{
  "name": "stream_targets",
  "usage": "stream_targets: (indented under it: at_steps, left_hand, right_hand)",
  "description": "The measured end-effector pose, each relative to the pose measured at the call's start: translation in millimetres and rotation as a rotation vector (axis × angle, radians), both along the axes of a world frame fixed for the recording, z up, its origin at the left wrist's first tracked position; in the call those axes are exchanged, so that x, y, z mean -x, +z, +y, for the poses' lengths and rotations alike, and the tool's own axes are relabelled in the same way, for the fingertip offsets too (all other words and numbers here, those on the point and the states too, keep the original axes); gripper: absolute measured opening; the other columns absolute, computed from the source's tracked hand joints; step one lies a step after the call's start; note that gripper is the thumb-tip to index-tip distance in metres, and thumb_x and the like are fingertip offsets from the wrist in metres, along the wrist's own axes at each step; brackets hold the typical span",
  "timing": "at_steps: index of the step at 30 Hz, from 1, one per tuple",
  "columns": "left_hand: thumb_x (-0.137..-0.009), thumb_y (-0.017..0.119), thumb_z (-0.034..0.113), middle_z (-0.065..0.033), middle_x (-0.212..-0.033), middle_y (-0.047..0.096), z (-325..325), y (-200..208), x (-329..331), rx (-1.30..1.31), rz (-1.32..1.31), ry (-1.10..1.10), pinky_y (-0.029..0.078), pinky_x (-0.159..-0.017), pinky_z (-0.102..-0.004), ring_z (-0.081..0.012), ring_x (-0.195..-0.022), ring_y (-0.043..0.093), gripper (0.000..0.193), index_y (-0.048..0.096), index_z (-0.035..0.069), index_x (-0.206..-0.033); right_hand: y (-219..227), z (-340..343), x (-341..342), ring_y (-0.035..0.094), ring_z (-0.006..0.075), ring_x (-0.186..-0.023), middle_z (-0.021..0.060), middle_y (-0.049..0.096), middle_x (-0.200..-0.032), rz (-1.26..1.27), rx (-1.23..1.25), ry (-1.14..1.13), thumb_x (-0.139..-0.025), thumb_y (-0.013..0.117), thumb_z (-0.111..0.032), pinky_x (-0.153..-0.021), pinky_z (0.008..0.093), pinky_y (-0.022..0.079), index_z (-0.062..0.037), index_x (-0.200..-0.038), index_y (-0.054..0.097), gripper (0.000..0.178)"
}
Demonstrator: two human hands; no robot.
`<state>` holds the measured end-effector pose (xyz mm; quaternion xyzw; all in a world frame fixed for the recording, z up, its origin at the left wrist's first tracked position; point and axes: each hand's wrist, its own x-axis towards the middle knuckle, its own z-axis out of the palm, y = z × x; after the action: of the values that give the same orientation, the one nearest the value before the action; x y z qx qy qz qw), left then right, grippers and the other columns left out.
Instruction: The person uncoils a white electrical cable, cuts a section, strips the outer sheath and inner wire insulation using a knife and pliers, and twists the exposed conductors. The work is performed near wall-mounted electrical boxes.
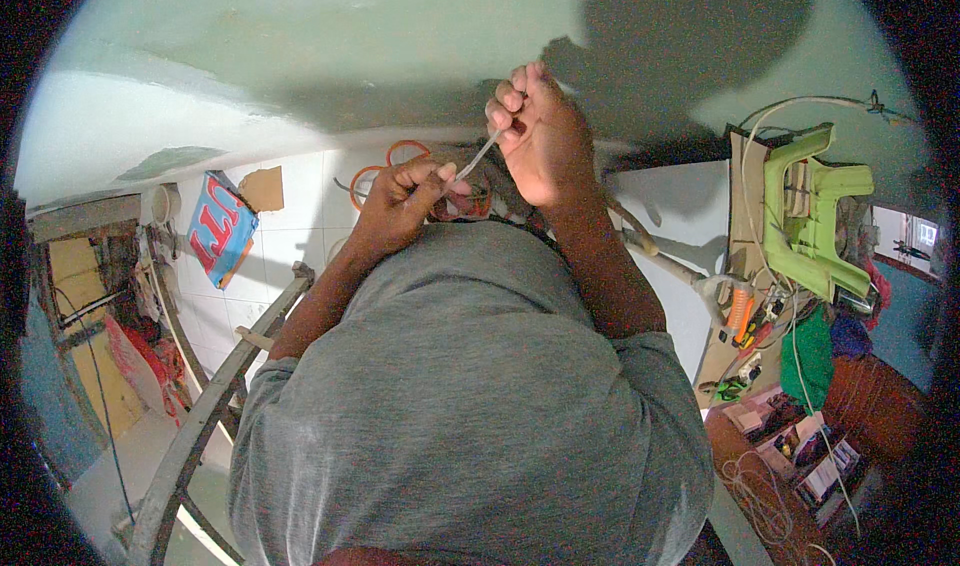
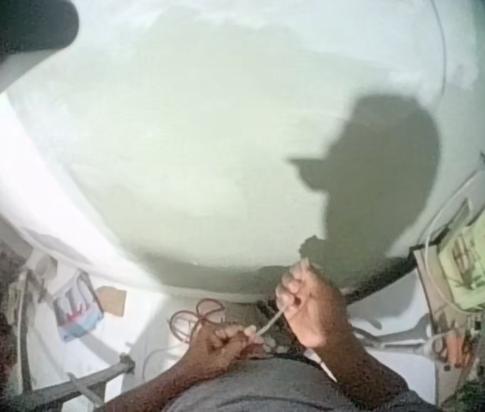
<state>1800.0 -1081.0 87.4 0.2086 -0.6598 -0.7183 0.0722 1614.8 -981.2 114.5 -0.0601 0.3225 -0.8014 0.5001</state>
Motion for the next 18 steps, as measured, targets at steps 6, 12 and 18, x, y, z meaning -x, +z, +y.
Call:
stream_targets:
  at_steps: [6,12,18]
  left_hand:
    - [-0.100,0.062,0.027,-0.0059,-0.076,0.071,5.7,8.0,7.8,0.105,0.110,-0.004,0.048,-0.063,-0.0260,-0.0094,-0.066,0.060,0.032,0.074,-0.001,-0.092]
    - [-0.099,0.062,0.024,-0.0043,-0.072,0.068,6.6,4.2,7.9,0.024,0.060,-0.002,0.047,-0.062,-0.0265,-0.0088,-0.067,0.060,0.031,0.074,-0.002,-0.087]
    - [-0.099,0.060,0.022,-0.0031,-0.069,0.067,4.2,6.3,11.1,-0.021,0.009,-0.021,0.047,-0.061,-0.0266,-0.0080,-0.065,0.059,0.030,0.074,-0.001,-0.085]
  right_hand:
    - [9.3,-3.5,-6.3,0.045,0.0125,-0.069,-0.0026,0.045,-0.076,0.075,-0.068,-0.032,-0.105,0.047,-0.035,-0.060,0.0244,0.035,-0.0153,-0.087,0.048,0.027]
    - [11.9,0.9,-10.1,0.043,0.0121,-0.066,-0.0021,0.044,-0.074,0.139,-0.024,-0.007,-0.105,0.046,-0.034,-0.058,0.0255,0.033,-0.0140,-0.086,0.047,0.027]
    - [15.6,3.6,-15.9,0.040,0.0113,-0.063,-0.0016,0.043,-0.073,0.179,-0.012,-0.018,-0.105,0.047,-0.033,-0.054,0.0249,0.031,-0.0127,-0.086,0.047,0.028]
